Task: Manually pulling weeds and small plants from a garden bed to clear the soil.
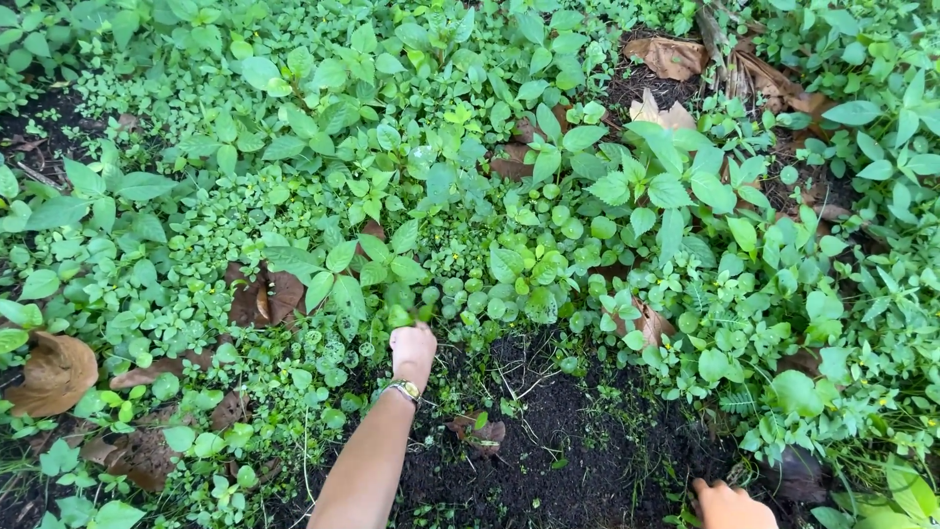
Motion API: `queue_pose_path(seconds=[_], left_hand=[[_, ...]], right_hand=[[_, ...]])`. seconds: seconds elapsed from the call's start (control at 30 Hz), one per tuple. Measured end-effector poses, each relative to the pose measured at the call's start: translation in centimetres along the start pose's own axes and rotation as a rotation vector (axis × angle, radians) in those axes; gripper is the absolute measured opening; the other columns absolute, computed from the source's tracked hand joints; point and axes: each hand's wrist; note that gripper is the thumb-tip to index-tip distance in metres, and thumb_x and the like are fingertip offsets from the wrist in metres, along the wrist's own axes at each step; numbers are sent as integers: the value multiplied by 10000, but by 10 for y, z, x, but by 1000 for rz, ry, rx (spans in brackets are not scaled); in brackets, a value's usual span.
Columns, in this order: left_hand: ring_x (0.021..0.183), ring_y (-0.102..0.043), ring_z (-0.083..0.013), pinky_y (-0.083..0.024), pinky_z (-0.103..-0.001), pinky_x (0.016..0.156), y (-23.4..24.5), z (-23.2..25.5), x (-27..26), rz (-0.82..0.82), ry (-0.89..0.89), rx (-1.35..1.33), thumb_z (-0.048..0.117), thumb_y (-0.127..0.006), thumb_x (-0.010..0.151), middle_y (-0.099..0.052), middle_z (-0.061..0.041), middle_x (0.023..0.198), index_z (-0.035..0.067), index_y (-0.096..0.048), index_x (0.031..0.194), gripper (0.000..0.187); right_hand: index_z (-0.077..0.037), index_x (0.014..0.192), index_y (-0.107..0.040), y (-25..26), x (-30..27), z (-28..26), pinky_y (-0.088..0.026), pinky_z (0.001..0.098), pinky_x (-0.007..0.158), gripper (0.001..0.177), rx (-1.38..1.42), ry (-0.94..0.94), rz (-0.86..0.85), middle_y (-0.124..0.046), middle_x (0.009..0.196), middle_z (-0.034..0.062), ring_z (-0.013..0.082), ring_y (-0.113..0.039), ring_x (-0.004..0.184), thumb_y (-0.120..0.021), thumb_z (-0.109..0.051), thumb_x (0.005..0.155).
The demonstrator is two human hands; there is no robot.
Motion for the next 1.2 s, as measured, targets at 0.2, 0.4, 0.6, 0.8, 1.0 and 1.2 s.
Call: queue_pose_path(seconds=[0.2, 0.4, 0.6, 0.8, 1.0, 1.2], left_hand=[[451, -410, -5, -380, -173, 408, -1, -8, -20, 160, 36, -275, 181, -641, 974, -638, 46, 680, 6, -516, 1408, 484], [796, -690, -164, -643, -253, 619, -4, 3, -120, 211, -29, -494, -77, -635, 862, -611, -210, 1251, -10, -506, 1349, 508], [444, -551, -22, -456, -186, 339, 26, 9, -163, 333, -126, -438, -19, -594, 921, -630, -221, 1259, -21, -564, 1267, 347], [597, -623, -84, -522, -198, 403, 51, 21, -212, 297, -234, -369, 2, -621, 931, -677, -219, 1117, -25, -559, 1285, 361], [723, -738, -217, -495, -539, 981, -12, 13, -203, 176, -185, -292, 68, -643, 944, -621, -240, 1209, -77, -430, 1380, 506], [912, -663, -173, -612, -319, 839, -54, -31, -147, 40, -49, -230, 29, -752, 877, -259, -196, 1593, 30, -261, 1538, 823]], right_hand=[[-327, 1455, -393, -1, -1, 4, -530, 384, 1138, 626, -38, -8, -80, -631, 1333, -47, 151, -604, 1289, -723, -402, 929], [-287, 1386, -419, 12, 12, -7, -581, 352, 1028, 430, -47, 77, 9, -629, 1256, -29, 200, -644, 1231, -552, -337, 979], [-267, 1308, -494, 37, 2, -42, -610, 364, 1020, 356, -63, 74, 74, -681, 1214, -40, 162, -640, 1225, -554, -212, 962], [-279, 1281, -518, 20, 40, -45, -636, 390, 924, 317, -26, 89, 256, -695, 1178, -30, 193, -672, 1172, -452, -453, 1024], [-249, 1323, -493, 8, 30, -41, -609, 443, 941, 349, 15, 89, 257, -641, 1252, 6, 258, -649, 1209, -322, -207, 1022], [-255, 1376, -449, 30, -5, -55, -598, 420, 1043, 403, -92, 84, 151, -635, 1311, 6, 219, -611, 1280, -432, -96, 1006]])
Point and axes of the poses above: each hand's wrist, its own x-axis towards the middle knuckle, its own y-axis out of the back of the hand, z = x × y
